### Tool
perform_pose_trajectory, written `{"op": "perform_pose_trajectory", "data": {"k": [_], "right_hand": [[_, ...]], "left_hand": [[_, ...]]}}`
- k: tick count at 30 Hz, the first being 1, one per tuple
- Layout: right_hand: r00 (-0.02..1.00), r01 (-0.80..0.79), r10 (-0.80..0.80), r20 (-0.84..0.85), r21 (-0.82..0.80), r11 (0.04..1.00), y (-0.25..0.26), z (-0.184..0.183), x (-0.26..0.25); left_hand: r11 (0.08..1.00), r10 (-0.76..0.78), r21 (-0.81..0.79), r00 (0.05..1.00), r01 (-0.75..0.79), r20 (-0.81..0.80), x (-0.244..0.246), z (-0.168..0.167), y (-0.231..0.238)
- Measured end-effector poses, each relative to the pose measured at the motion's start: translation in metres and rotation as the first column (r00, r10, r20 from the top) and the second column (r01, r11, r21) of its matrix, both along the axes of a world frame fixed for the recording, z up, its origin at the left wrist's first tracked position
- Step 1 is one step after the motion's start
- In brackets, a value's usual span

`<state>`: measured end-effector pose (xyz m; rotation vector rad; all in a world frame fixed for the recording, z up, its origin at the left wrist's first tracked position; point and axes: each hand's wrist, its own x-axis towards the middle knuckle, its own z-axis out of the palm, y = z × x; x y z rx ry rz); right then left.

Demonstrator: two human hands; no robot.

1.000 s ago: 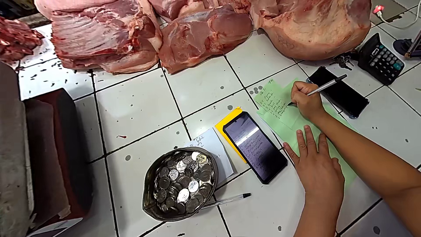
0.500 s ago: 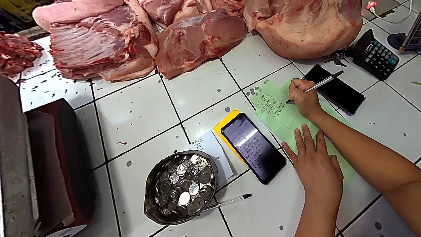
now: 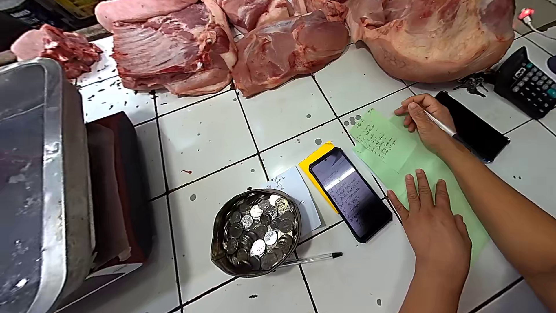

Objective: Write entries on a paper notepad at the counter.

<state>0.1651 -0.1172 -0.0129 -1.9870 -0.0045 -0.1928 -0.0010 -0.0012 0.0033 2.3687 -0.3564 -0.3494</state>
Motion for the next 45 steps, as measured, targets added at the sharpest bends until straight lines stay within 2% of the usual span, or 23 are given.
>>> {"op": "perform_pose_trajectory", "data": {"k": [2, 4, 10, 19, 21, 23, 25, 27, 29, 31, 33, 36, 39, 45], "right_hand": [[0.998, -0.063, 0.059, -0.035, -0.136, 0.989, -0.004, 0.003, 0.001], [0.985, -0.170, 0.159, -0.069, -0.184, 0.968, -0.009, 0.005, 0.002], [0.947, -0.309, 0.289, -0.143, -0.155, 0.938, -0.015, 0.007, 0.000], [0.980, -0.200, 0.197, -0.033, -0.124, 0.972, -0.006, 0.003, -0.004], [0.985, -0.170, 0.169, -0.021, -0.180, 0.969, -0.003, 0.001, -0.005], [0.992, -0.115, 0.127, 0.019, -0.314, 0.942, 0.000, -0.001, -0.004], [0.982, -0.064, 0.131, 0.133, -0.419, 0.906, 0.006, 0.002, -0.008], [0.924, -0.017, 0.184, 0.334, -0.447, 0.894, 0.009, 0.003, -0.010], [0.874, -0.047, 0.197, 0.444, -0.327, 0.944, 0.017, 0.003, -0.014], [0.920, -0.195, 0.231, 0.317, -0.143, 0.970, 0.029, 0.002, -0.020], [0.946, -0.313, 0.303, 0.117, 0.087, 0.946, 0.035, -0.004, -0.020], [0.954, -0.295, 0.298, 0.035, 0.289, 0.911, 0.031, -0.009, -0.015], [0.969, -0.248, 0.235, 0.079, 0.300, 0.921, 0.033, -0.010, -0.014], [0.967, -0.236, 0.207, 0.152, 0.211, 0.948, 0.042, -0.010, -0.011]], "left_hand": [[1.000, -0.010, -0.012, 1.000, 0.009, -0.029, 0.001, 0.001, 0.000], [1.000, -0.019, -0.016, 0.999, 0.018, -0.045, 0.001, 0.003, 0.001], [0.999, -0.023, -0.027, 0.997, 0.021, -0.067, 0.001, 0.004, 0.004], [0.999, -0.023, -0.047, 0.998, 0.020, -0.065, 0.002, 0.005, 0.003], [0.999, -0.037, -0.043, 0.996, 0.033, -0.085, 0.002, 0.006, 0.003], [0.999, -0.035, -0.043, 0.996, 0.032, -0.082, 0.002, 0.006, 0.003], [0.998, -0.037, -0.044, 0.996, 0.034, -0.080, 0.003, 0.006, 0.004], [0.999, -0.029, -0.042, 0.998, 0.026, -0.060, 0.002, 0.006, 0.003], [0.999, -0.010, -0.044, 1.000, 0.009, -0.029, 0.001, 0.003, 0.001], [0.999, -0.006, -0.042, 1.000, 0.005, -0.020, 0.001, 0.003, 0.001], [0.999, -0.015, -0.033, 0.999, 0.014, -0.035, 0.001, 0.003, 0.001], [0.999, -0.010, -0.039, 0.999, 0.009, -0.036, 0.002, 0.004, 0.001], [0.999, 0.010, -0.042, 1.000, -0.010, -0.009, 0.000, 0.002, 0.000], [1.000, 0.006, -0.008, 1.000, -0.006, 0.000, 0.000, 0.002, 0.000]]}}
